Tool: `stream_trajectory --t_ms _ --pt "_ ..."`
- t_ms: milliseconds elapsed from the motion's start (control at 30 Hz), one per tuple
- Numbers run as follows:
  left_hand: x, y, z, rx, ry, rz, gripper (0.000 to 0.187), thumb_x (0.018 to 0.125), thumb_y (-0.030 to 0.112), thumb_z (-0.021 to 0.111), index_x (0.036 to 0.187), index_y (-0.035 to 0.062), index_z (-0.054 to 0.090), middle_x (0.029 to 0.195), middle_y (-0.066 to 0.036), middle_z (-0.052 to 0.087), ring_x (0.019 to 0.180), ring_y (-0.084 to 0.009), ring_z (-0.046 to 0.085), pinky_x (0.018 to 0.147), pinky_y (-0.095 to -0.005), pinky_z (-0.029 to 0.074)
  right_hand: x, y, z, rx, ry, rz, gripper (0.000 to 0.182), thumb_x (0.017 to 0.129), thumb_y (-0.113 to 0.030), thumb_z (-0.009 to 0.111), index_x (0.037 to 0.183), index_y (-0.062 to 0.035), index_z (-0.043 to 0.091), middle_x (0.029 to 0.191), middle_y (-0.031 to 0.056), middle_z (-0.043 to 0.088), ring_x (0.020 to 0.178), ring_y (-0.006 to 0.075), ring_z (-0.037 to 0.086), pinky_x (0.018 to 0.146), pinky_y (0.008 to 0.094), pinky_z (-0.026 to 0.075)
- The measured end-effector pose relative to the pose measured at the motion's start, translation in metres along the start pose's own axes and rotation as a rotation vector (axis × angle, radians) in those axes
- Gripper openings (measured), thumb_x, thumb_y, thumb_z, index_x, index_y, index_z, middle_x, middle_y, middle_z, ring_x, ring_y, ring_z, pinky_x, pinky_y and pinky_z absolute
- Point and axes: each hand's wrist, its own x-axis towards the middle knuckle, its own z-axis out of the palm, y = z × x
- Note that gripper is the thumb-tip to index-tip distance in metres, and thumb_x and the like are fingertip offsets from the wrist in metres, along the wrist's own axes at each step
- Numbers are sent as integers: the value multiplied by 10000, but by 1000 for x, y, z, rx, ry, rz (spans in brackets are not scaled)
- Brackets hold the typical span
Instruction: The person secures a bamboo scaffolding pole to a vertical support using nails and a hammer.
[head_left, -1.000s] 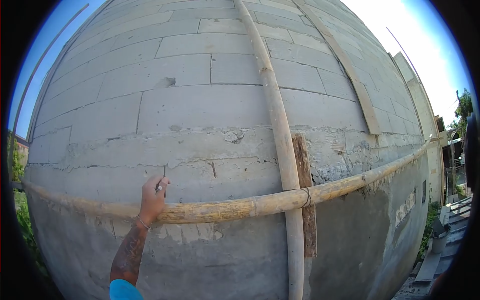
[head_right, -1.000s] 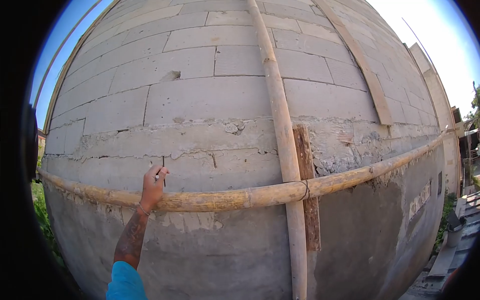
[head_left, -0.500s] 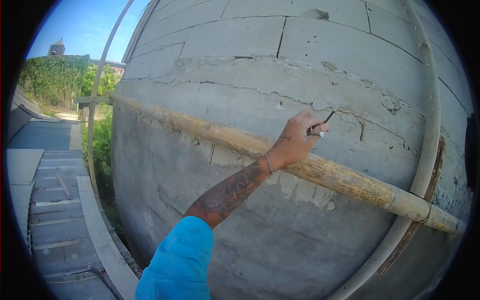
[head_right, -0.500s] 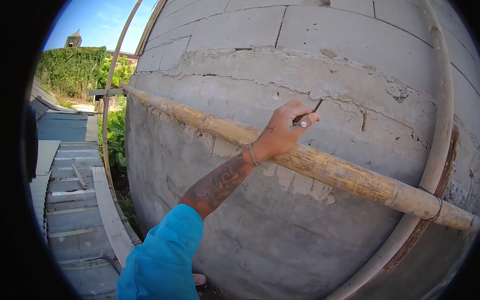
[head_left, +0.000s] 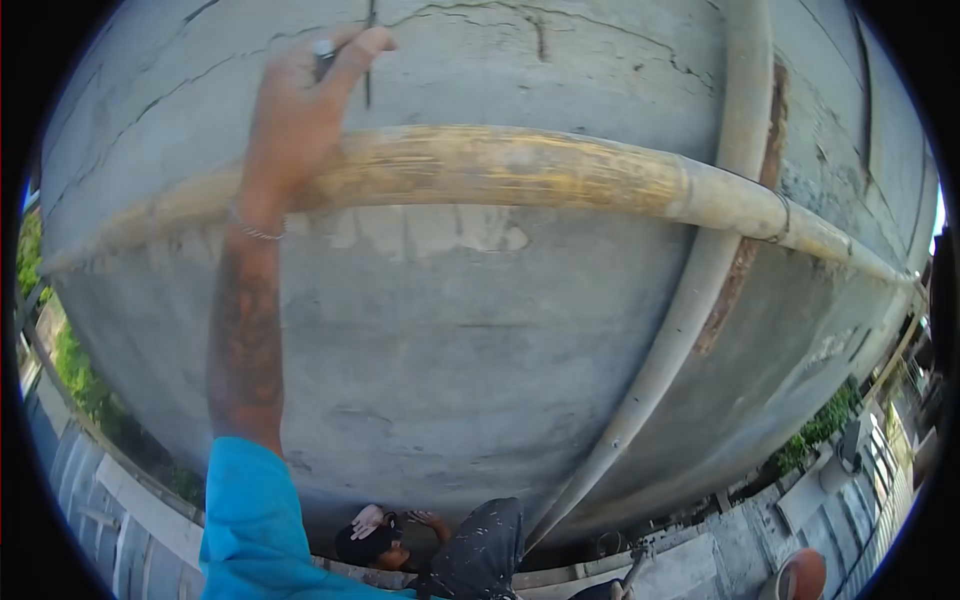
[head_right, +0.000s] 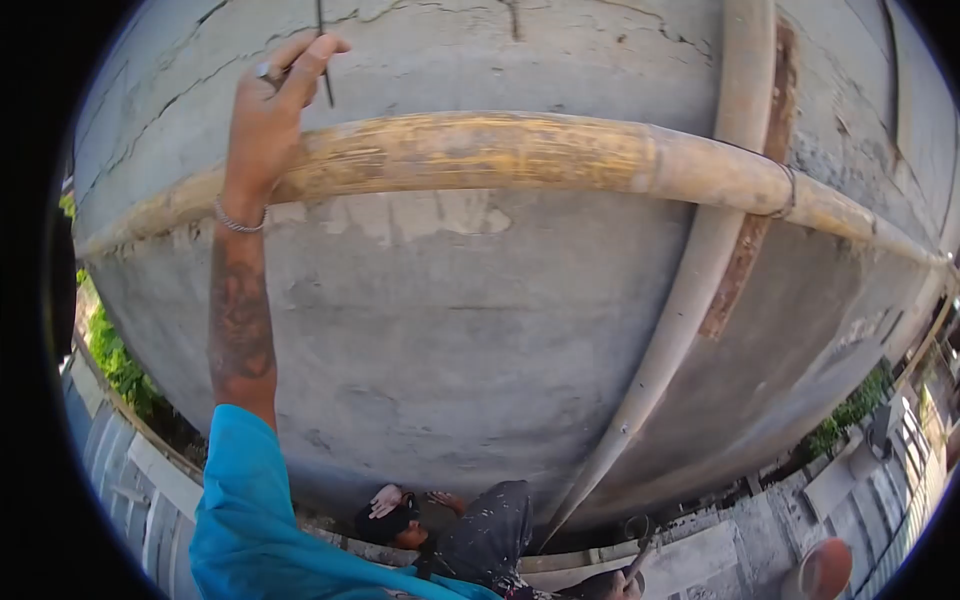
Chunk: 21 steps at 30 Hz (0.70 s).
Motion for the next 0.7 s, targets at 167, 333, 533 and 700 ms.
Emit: stream_trajectory --t_ms 167,333,533,700 --pt "2 -29 -2 1 -13 -121 341 986 335 539 1139 61 672 863 39 523 708 -61 359 630 -218 302 -5 65 90 481 -344 317 201 862 -160 606 801 30 585 607 91 572 479 160 526 440 300 410" --pt "2 -47 6 169 35 30 365 1002 328 505 1226 75 643 1011 2 599 840 -95 464 793 -237 388 -2 105 113 366 -452 378 136 865 -109 584 809 15 571 690 94 590 531 165 541 466 288 420" --pt "2 -41 0 221 -90 -178 375 1006 363 476 1237 120 642 1074 -4 624 1001 -135 512 946 -311 402 9 126 112 813 -394 548 46 897 -33 502 871 5 497 675 74 507 523 166 507 468 290 423" --pt "0 -68 -11 275 -211 24 402 996 259 481 1383 152 507 1336 -46 547 1272 -176 466 1121 -381 320 -17 91 86 804 -338 540 61 911 -38 462 857 -12 475 698 58 492 512 143 456 459 274 395"
